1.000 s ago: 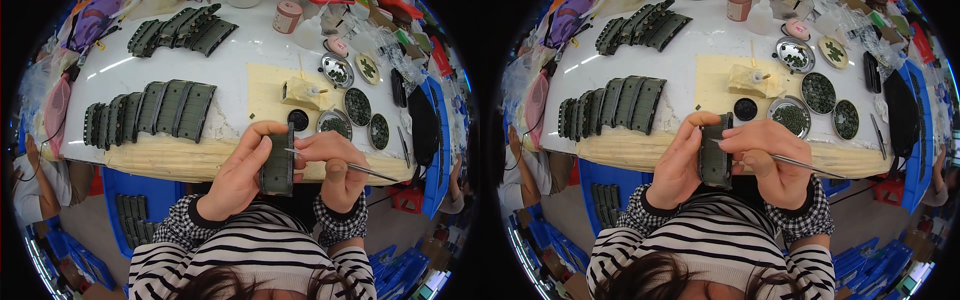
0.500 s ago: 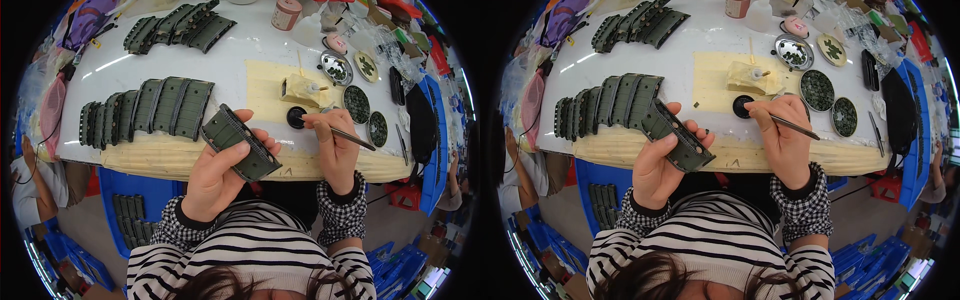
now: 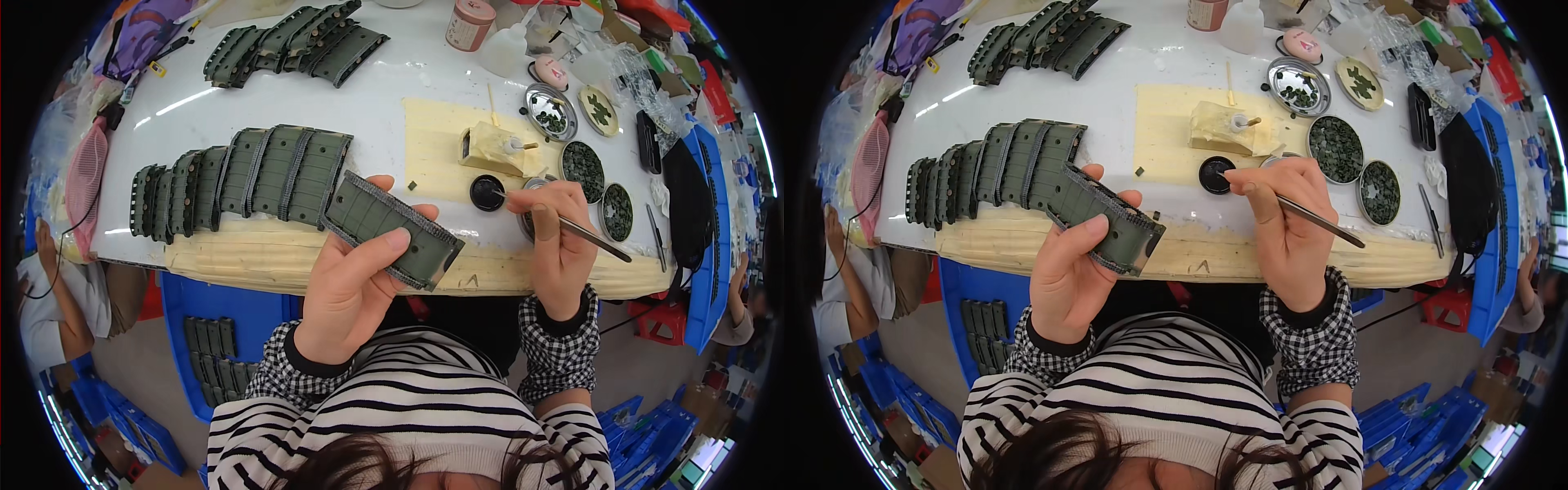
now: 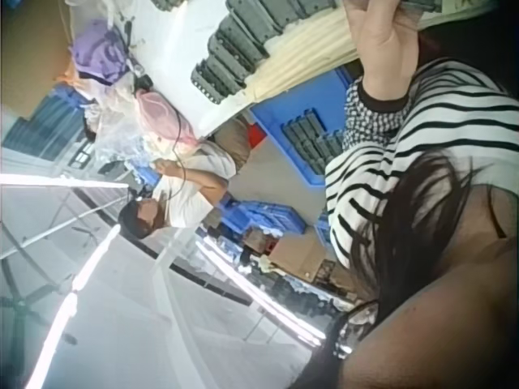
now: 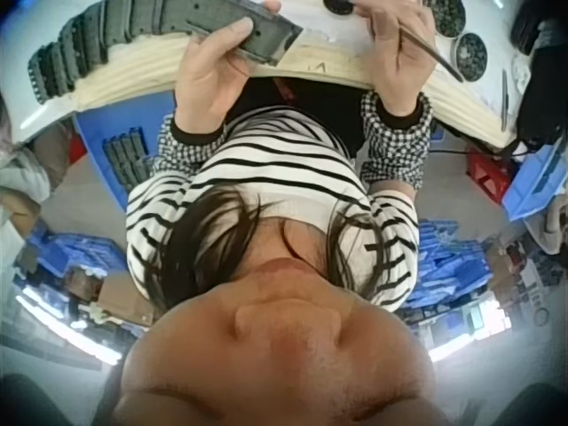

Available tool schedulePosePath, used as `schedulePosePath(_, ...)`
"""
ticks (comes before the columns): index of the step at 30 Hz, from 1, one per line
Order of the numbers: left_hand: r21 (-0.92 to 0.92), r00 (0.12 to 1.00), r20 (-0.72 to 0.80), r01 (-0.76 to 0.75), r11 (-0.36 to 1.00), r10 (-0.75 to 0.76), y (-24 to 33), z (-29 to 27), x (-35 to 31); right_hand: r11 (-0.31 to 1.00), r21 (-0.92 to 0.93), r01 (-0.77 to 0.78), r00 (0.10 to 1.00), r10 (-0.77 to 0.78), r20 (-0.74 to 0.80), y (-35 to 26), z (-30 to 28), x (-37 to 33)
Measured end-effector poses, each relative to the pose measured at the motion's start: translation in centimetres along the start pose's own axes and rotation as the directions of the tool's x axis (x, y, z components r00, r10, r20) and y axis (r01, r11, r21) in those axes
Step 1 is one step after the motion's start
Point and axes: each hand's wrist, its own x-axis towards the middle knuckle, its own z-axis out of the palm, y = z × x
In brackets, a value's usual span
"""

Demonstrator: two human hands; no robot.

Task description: The person is using tweezers to assemble small components into green plastic toy tank chassis at a factory workbench.

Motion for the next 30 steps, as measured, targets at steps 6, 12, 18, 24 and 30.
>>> schedulePosePath(6,-0.05,0.997,-0.082,0.007,0.999,-0.011,-0.2,-0.2,0.6,0.989,0.143,-0.045,0.999,0.045,0.006,-1.0,-0.5,-0.2)
schedulePosePath(12,-0.066,0.995,-0.097,0.008,0.998,-0.015,-0.6,-0.1,0.8,0.949,0.303,0.084,0.99,-0.115,0.087,-3.2,-0.5,-0.3)
schedulePosePath(18,-0.102,0.994,-0.104,0.033,0.994,-0.044,-0.7,0.0,0.9,0.927,0.372,0.038,0.985,-0.098,0.143,-3.2,0.3,-0.2)
schedulePosePath(24,-0.094,0.995,-0.09,0.037,0.995,-0.045,-0.7,-0.1,1.0,0.926,0.377,0.028,0.981,-0.097,0.166,-3.2,0.2,-0.3)
schedulePosePath(30,-0.076,0.994,-0.098,0.03,0.997,-0.038,-0.8,-0.1,1.1,0.932,0.36,0.052,0.979,-0.118,0.165,-3.0,0.3,-0.2)
